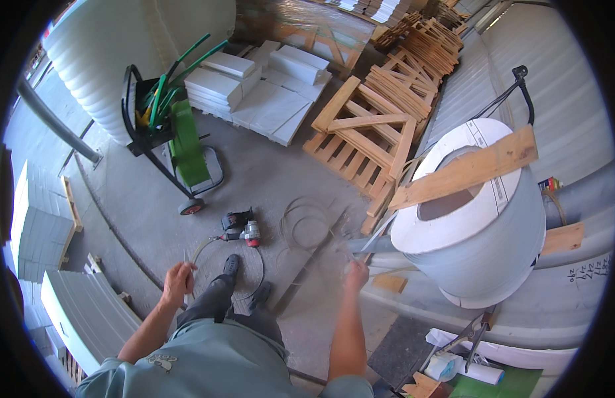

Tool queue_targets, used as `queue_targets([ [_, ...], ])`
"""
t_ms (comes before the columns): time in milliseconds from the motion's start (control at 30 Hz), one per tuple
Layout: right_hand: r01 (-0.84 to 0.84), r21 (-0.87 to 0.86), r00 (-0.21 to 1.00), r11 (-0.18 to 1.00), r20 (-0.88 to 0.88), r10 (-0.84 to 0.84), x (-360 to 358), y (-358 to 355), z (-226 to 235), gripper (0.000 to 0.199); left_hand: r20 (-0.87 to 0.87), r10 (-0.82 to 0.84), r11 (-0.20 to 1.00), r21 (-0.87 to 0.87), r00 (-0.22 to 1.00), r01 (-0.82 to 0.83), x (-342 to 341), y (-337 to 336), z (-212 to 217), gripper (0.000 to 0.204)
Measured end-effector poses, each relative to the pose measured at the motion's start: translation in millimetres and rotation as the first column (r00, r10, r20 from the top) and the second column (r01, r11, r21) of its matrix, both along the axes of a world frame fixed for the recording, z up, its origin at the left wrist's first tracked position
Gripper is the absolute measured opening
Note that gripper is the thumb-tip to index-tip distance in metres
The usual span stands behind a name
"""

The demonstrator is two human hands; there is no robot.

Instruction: The person handles a white strap, then repeatedly picks up white rectangular panels from a pallet and places them onto a plastic-wrapped stack. The person adjusts the panels by hand to align them on the stack.

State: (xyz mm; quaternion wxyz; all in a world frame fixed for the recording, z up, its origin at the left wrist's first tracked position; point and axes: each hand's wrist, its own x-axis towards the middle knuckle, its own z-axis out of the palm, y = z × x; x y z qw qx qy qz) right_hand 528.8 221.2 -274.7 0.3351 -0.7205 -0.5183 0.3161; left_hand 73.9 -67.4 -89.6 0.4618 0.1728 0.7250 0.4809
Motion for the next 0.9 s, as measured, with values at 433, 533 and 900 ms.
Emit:
queue_targets([
  [433,0.013,0.043,1.0,0.999,-0.013,-0.012,34.4,200.3,-76.9,0.027,0.269,0.195,0.911,-0.406,0.943,-0.072,-49.6,-17.6,-104.7,0.03],
  [533,0.092,-0.072,0.927,0.993,-0.357,-0.112,8.3,215.3,-75.8,0.022,0.259,0.169,0.908,-0.416,0.951,-0.048,-58.7,-19.5,-116.4,0.03],
  [900,-0.188,0.271,0.693,0.944,-0.644,0.323,-235.9,290.6,163.3,0.018,0.373,0.115,0.957,-0.29,0.921,-0.002,-65.4,1.2,-100.7,0.032],
])
